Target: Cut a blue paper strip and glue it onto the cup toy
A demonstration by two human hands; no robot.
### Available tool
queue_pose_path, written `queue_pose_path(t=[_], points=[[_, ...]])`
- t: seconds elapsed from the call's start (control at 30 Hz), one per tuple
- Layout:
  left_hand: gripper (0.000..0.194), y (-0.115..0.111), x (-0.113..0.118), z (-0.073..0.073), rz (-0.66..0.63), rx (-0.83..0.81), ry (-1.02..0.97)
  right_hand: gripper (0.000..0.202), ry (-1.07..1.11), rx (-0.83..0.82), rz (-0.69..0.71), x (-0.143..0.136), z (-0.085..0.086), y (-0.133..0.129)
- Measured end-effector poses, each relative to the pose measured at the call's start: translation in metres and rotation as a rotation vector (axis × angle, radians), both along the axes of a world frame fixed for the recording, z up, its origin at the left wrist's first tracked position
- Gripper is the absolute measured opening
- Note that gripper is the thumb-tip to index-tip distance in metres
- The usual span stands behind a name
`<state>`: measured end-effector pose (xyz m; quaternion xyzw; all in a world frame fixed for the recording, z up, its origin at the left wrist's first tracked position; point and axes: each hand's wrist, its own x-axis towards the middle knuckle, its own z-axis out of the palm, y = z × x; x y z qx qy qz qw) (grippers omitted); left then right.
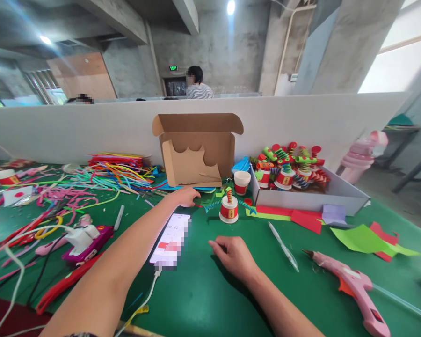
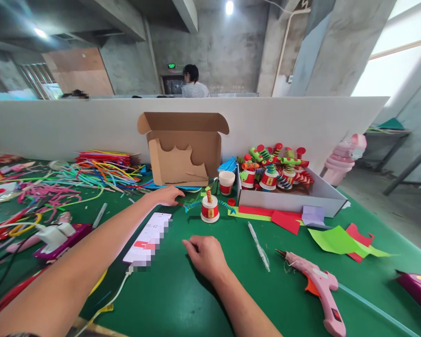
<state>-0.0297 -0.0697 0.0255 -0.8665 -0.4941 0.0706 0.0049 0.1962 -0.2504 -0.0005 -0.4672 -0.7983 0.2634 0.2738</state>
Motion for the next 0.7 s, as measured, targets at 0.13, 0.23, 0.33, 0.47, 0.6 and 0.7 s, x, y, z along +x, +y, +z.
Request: queue_pose_path(t=[0.13, 0.23, 0.33, 0.47, 0.6, 0.7], points=[[0.044, -0.003, 0.004, 0.003, -0.001, -0.020, 0.024, 0.043, 0.006, -0.014, 0.003, 0.000, 0.001, 0.000], [0.044, -0.003, 0.005, 0.004, 0.003, -0.027, 0.030, 0.043, 0.004, -0.017, -0.003, -0.001, 0.001, 0.000], [0.045, 0.000, 0.004, 0.005, 0.002, -0.035, 0.023, 0.043, 0.006, -0.021, -0.004, 0.000, 0.000, 0.001], [0.049, 0.006, 0.000, 0.006, 0.008, -0.052, 0.005, 0.043, 0.002, -0.018, 0.003, 0.000, -0.001, 0.001], [0.044, 0.008, 0.000, 0.003, 0.013, -0.039, -0.010, 0.043, -0.004, -0.010, 0.004, 0.000, -0.001, 0.001], [0.039, 0.007, 0.002, -0.001, 0.009, -0.020, -0.015, 0.044, -0.012, -0.006, 0.002, 0.000, -0.001, 0.001]])
